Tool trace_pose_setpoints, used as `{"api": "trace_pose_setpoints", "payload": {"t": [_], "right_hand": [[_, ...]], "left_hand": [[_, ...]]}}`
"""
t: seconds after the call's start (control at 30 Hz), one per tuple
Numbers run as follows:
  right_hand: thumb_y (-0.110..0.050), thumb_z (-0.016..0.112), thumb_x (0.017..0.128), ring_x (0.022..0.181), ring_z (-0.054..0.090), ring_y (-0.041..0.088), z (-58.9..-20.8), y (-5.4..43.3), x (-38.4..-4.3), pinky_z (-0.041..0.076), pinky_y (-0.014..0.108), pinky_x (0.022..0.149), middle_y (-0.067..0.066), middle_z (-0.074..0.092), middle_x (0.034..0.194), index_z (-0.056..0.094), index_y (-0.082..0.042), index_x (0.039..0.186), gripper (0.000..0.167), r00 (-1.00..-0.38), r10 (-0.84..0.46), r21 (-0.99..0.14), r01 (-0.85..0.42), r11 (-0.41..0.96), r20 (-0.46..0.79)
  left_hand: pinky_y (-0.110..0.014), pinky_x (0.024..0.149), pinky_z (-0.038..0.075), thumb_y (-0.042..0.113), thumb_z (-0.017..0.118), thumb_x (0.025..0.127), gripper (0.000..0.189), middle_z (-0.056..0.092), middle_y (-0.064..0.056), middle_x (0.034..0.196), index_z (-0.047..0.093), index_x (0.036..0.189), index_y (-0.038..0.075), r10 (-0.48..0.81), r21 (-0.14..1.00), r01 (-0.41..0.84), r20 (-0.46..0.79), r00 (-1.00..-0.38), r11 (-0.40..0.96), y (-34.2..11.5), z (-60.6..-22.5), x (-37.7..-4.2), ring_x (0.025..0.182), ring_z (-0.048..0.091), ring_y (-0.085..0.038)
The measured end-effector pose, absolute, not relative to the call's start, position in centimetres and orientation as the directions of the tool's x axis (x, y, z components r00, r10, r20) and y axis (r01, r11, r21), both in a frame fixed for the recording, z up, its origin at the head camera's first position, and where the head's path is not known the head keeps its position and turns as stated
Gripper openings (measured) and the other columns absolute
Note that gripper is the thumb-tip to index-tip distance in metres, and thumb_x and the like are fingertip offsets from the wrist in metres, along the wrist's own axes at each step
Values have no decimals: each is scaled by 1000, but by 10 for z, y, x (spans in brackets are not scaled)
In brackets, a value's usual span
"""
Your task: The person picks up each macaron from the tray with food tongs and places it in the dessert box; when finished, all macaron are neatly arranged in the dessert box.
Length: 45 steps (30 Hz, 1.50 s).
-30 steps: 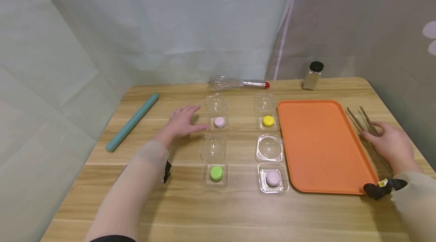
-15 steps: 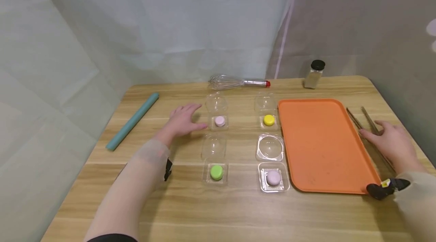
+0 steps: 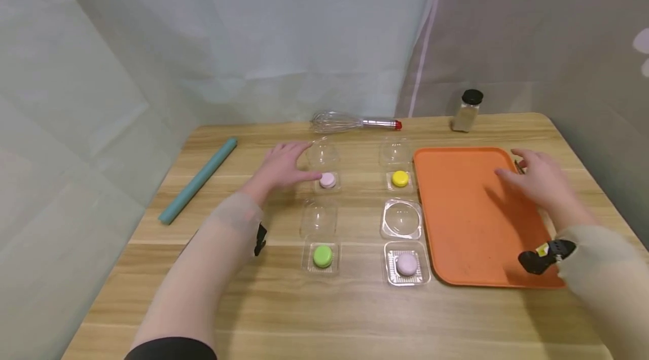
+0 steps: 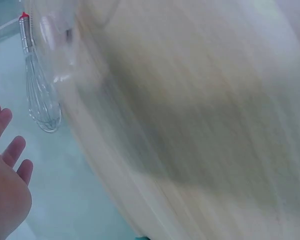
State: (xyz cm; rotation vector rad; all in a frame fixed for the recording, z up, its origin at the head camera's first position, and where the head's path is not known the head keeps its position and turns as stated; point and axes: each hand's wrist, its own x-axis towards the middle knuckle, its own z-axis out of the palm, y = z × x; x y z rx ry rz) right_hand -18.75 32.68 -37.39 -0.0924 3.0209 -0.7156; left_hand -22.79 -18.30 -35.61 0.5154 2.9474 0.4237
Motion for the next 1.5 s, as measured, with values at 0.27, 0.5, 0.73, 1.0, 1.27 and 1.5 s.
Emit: {"api": "trace_pose_setpoints", "payload": {"t": [0.27,0.5,0.73,1.0,1.27,1.5], "right_hand": [[-43,60,89,109,43,48,-361,260,-204,35,60,88,32,49,118,37,6,137,72,-970,-240,-472,-194,860,-40],[-43,62,87,106,48,42,-363,224,-198,38,56,86,24,51,119,41,0,138,70,-919,-389,-453,-321,832,-63],[-36,68,84,102,52,38,-369,210,-189,42,51,82,19,55,112,47,-2,134,64,-873,-488,-445,-433,783,-9],[-39,73,79,96,51,31,-376,203,-174,41,48,82,11,58,105,53,-5,130,65,-827,-562,-450,-505,737,8],[-40,75,77,95,52,26,-382,203,-160,42,45,82,8,57,104,54,-8,131,66,-788,-615,-482,-541,689,7],[-38,78,74,99,51,24,-387,204,-154,42,46,85,8,55,108,54,-8,131,68,-779,-627,-512,-539,668,1]], "left_hand": [[-57,105,15,61,65,76,88,32,-5,149,31,147,21,433,305,392,-77,-898,868,-159,-352,-223,133,24,-36],[-55,108,10,61,67,75,90,30,-4,150,31,147,21,508,328,451,-113,-854,830,-128,-350,-206,135,21,-35],[-59,107,8,60,70,72,95,31,-7,150,31,147,17,597,345,525,-147,-789,778,-104,-353,-194,136,22,-35],[-55,107,14,61,72,68,99,30,-4,150,30,147,18,664,366,575,-193,-722,732,-80,-362,-184,133,26,-32],[-53,108,16,62,70,69,98,28,-1,151,28,148,22,700,359,609,-230,-676,707,-61,-371,-172,134,27,-28],[-52,109,15,63,67,71,96,29,0,151,26,148,23,699,334,619,-240,-673,711,-52,-376,-166,136,26,-26]]}}
